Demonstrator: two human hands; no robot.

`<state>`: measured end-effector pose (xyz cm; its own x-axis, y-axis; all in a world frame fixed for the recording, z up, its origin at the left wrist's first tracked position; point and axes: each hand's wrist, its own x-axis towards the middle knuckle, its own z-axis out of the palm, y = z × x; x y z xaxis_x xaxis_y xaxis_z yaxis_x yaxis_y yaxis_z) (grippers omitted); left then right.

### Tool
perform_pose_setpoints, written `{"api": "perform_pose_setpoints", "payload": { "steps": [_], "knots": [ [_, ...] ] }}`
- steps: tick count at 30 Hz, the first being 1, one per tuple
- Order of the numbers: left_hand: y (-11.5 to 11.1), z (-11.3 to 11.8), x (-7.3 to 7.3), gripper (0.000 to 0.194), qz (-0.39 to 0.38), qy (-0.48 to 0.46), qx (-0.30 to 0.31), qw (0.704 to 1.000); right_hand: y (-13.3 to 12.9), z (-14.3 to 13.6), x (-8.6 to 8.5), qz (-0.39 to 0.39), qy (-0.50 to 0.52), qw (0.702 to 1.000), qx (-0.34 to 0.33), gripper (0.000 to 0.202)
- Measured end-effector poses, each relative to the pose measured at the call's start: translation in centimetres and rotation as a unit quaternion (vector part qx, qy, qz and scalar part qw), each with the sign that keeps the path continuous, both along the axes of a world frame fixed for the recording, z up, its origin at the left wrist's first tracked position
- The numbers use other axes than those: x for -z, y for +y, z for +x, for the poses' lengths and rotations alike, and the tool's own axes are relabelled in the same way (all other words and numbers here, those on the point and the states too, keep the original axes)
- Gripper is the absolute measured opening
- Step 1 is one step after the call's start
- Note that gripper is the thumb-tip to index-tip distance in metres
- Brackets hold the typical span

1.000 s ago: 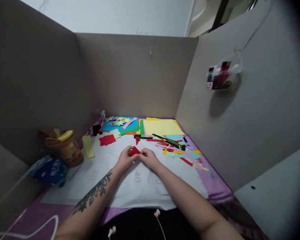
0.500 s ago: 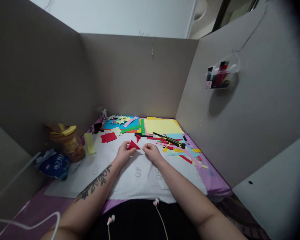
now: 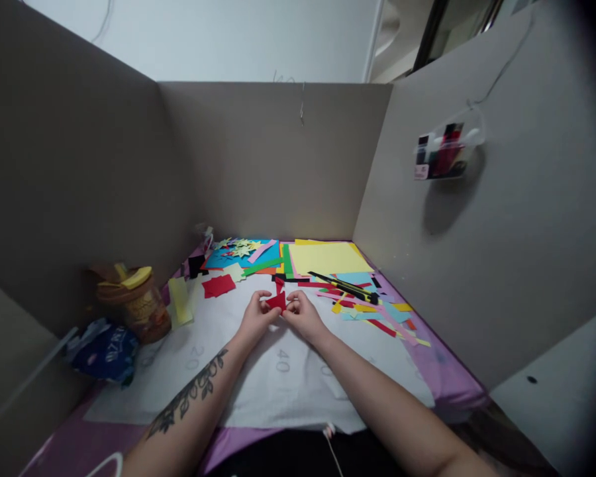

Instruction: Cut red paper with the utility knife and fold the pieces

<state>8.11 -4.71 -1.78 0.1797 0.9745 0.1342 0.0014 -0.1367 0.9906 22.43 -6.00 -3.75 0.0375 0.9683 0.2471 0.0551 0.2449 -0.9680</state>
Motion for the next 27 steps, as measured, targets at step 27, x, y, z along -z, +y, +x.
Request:
{"api": "perform_pose_setpoints", "payload": {
  "steps": [27],
  "knots": [
    [-0.6,-2.5,-1.5,0.014,0.368,0.228,-0.021,0.901,-1.1,1.1,-2.0,0.116,-0.026,0.993,-0.022,0.010]
  ]
}}
